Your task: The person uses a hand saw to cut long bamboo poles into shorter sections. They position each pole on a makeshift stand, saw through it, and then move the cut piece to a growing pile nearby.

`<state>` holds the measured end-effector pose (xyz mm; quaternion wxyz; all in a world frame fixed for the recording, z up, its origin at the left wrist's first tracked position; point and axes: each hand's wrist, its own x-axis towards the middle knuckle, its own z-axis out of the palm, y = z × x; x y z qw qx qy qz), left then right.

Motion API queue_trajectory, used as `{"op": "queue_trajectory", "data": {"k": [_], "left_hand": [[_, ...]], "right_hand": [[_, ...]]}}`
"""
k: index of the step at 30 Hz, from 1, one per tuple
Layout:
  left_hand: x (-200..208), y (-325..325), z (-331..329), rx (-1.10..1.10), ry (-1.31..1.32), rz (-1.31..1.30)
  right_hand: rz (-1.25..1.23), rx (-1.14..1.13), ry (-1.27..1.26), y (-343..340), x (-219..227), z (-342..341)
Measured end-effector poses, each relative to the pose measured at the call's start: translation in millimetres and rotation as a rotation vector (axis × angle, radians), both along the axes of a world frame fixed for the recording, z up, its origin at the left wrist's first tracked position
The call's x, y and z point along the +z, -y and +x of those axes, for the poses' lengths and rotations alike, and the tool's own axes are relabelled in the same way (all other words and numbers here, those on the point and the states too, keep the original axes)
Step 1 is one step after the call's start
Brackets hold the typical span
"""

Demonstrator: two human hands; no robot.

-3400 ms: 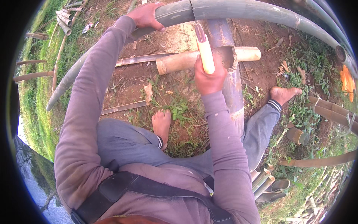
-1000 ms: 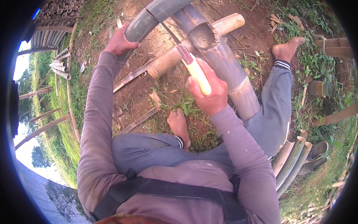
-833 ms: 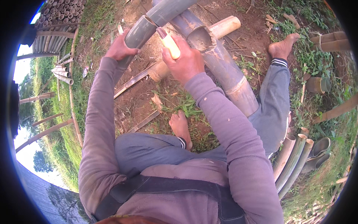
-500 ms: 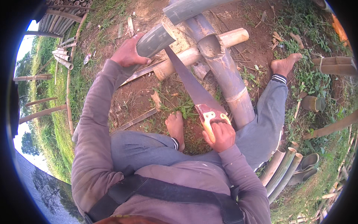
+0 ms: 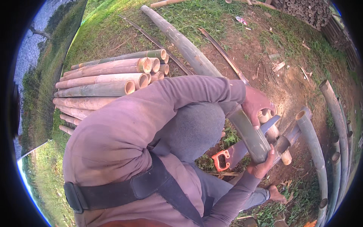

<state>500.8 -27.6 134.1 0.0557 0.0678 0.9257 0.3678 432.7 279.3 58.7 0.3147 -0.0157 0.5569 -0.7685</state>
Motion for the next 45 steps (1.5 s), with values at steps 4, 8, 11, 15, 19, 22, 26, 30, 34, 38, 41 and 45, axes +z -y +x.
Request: {"op": "queue_trajectory", "data": {"k": [4, 8, 11, 15, 19, 22, 26, 30, 34, 38, 41, 45], "left_hand": [[-24.4, 82.3, 105.4, 1.264, -0.912, -0.069], [-100.2, 117.8, 192.2, 1.875, -0.689, 1.164], [-115.9, 129.0, 181.6, 1.411, -0.812, 1.839], [-145.5, 134.7, 162.7, 1.237, -0.907, 1.966], [-144.6, 118.7, 151.7, 1.229, -0.87, 1.972], [-129.4, 95.5, 147.5, 1.307, -0.844, 1.992], [-87.8, 86.3, 165.7, 1.299, -0.9, 1.993], [-51.1, 83.6, 211.2, 1.234, -1.116, 1.956], [-5.4, 81.6, 268.9, 1.365, -1.316, 1.868], [25.9, 81.1, 350.1, 1.394, -1.547, 1.728], [52.8, 64.3, 420.5, 1.554, -1.659, 1.612], [50.9, 61.3, 522.4, 1.642, -1.83, 1.373]], "right_hand": [[-0.033, -0.056, -0.027, -32.0, 6.0, -15.9], [-0.026, -0.098, -0.122, -66.6, 51.2, -43.0], [-0.007, -0.073, -0.217, -84.8, 74.4, -46.3], [0.179, -0.089, -0.425, -111.7, 44.6, -65.0], [0.159, -0.296, -0.276, -110.8, 30.0, -78.4], [0.194, -0.311, -0.254, -105.5, 52.0, -107.3], [0.155, -0.248, -0.247, -73.0, 84.0, -159.8], [0.089, -0.095, -0.227, -14.3, 121.4, -191.8], [0.051, 0.006, -0.191, 63.0, 150.1, -189.1], [0.014, 0.146, -0.258, 130.2, 151.5, -192.5], [-0.039, 0.288, -0.3, 182.8, 173.7, -117.4], [-0.135, 0.508, -0.331, 223.6, 187.6, -36.9]]}}
